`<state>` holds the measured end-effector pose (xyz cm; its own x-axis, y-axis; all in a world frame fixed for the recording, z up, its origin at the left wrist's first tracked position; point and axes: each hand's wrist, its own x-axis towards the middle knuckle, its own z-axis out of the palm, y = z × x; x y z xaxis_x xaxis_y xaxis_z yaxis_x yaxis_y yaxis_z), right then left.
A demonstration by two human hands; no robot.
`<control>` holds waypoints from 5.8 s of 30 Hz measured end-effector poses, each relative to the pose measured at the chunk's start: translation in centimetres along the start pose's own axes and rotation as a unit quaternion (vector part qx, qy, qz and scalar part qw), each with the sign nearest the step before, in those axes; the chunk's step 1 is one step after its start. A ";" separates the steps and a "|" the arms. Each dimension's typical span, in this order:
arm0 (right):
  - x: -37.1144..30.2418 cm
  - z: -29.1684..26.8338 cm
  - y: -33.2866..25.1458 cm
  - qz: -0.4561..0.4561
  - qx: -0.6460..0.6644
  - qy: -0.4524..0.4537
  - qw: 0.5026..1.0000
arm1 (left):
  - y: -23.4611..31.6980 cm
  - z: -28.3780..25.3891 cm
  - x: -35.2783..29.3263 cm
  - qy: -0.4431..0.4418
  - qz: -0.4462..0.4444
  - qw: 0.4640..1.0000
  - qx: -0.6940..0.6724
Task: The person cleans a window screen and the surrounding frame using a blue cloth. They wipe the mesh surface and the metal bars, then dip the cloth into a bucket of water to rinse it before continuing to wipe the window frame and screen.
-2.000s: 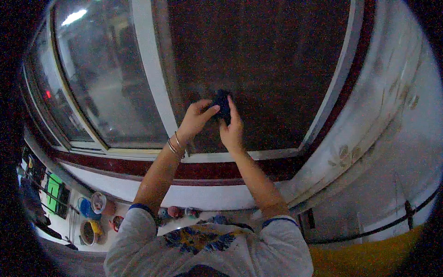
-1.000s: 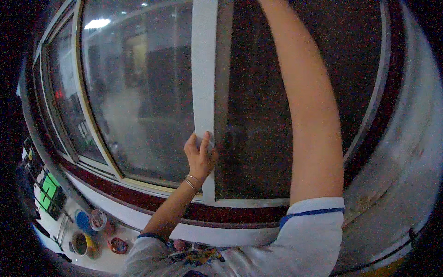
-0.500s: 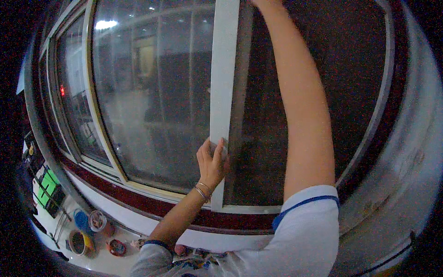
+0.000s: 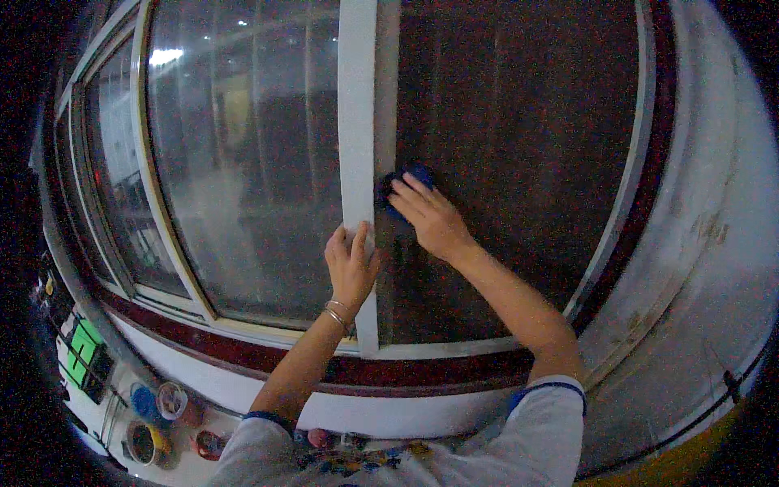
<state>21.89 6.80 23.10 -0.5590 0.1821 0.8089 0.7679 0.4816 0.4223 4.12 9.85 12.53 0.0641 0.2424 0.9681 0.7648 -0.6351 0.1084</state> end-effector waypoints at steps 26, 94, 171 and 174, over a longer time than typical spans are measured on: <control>26.3 -18.5 29.1 0.064 -0.225 0.121 0.965 | -3.8 3.3 -3.3 0.091 -0.002 0.996 -0.014; -0.8 -16.8 32.7 0.268 -0.252 0.243 0.898 | -3.1 2.8 -1.8 0.075 0.020 0.997 -0.012; 14.0 -10.6 17.5 0.193 -0.042 0.182 0.963 | -1.3 3.5 -0.7 0.067 0.009 0.997 -0.031; 18.4 -8.0 15.8 0.133 -0.010 0.157 0.979 | -1.0 2.6 -0.6 0.056 0.009 0.998 -0.025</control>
<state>26.20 10.89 47.92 -0.2172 0.0253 0.9758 0.8809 0.4358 0.1848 4.96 12.27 11.25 0.0031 0.1500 0.9887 0.7308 -0.6752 0.1001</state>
